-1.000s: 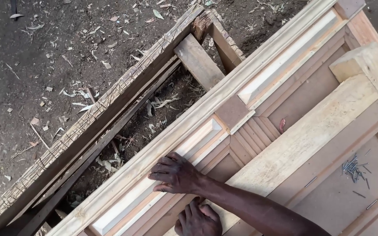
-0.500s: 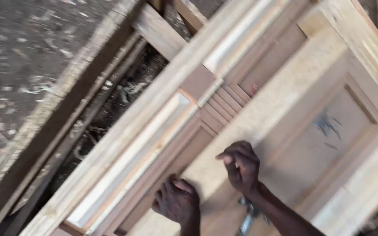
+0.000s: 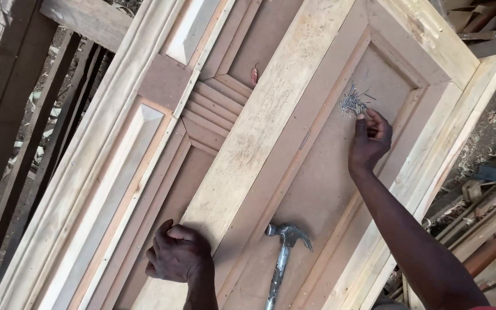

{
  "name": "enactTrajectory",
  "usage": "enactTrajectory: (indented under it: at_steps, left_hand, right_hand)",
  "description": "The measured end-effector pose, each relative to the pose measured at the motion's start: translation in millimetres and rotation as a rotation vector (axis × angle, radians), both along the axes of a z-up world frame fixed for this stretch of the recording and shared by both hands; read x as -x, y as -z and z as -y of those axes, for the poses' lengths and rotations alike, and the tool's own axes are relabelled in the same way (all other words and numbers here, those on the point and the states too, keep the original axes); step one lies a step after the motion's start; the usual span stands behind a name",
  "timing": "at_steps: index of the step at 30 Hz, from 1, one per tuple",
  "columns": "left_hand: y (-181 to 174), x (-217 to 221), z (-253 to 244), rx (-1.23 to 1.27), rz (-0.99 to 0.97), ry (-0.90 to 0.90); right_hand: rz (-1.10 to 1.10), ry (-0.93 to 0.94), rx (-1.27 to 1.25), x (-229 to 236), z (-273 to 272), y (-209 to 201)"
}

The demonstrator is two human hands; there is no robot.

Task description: Hammering small nails into decorative trim on a wooden door frame.

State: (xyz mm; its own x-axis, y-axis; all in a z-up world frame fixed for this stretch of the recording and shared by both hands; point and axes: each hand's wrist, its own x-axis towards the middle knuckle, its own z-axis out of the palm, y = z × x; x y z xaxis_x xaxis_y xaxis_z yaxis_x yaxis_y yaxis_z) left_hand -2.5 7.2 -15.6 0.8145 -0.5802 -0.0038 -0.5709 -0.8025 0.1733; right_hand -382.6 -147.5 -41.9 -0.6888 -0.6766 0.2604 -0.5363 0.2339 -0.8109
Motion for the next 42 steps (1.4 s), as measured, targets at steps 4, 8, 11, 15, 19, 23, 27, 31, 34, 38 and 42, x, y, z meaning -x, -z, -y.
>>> enactTrajectory:
  at_steps: [4, 8, 11, 15, 19, 23, 27, 31, 34, 38, 42]
  left_hand:
    - [1.8, 0.1, 0.0, -0.003, -0.011, -0.017]
    - [4.3, 0.0, 1.0, 0.031, -0.019, -0.041]
    - [-1.1, 0.0, 2.9, 0.031, -0.048, -0.058]
    - [-11.1, -3.0, -1.9, 0.035, -0.010, -0.047]
    - [-6.0, 5.6, 12.3, 0.079, -0.096, -0.122]
    - [1.2, 2.8, -2.5, 0.107, 0.027, -0.063]
    - [-2.1, 0.0, -4.7, 0.094, 0.034, -0.066]
    - [-3.7, 1.7, -3.5, 0.111, 0.000, -0.096]
    - [-18.9, 6.5, 7.8, 0.122, -0.065, -0.165]
    - [-27.8, 7.7, 12.3, 0.134, -0.124, -0.186]
    - [-33.8, 7.7, 9.1, 0.153, -0.182, -0.154]
  right_hand:
    - [-0.138, -0.166, 0.043, -27.2, 6.8, -13.5]
    - [-0.271, -0.220, 0.115, -25.3, 7.3, -0.8]
    - [-0.480, -0.222, 0.133, -29.6, 7.2, -6.1]
    - [-0.571, -0.161, 0.020, -33.2, -1.5, -1.8]
    - [-0.452, -0.230, 0.120, -28.0, 15.0, -11.4]
    - [-0.339, -0.619, 0.287, -32.4, -5.7, -10.5]
    - [-0.441, -0.927, 0.205, -35.1, -21.9, -13.8]
    - [-0.582, -1.075, 0.175, -16.9, -7.5, -24.5]
    - [-0.705, -1.285, 0.121, -7.8, 23.0, -48.6]
    - [-0.796, -1.618, -0.123, -13.8, 58.1, -65.8]
    - [-0.900, -1.753, -0.252, -15.6, 69.3, -62.7]
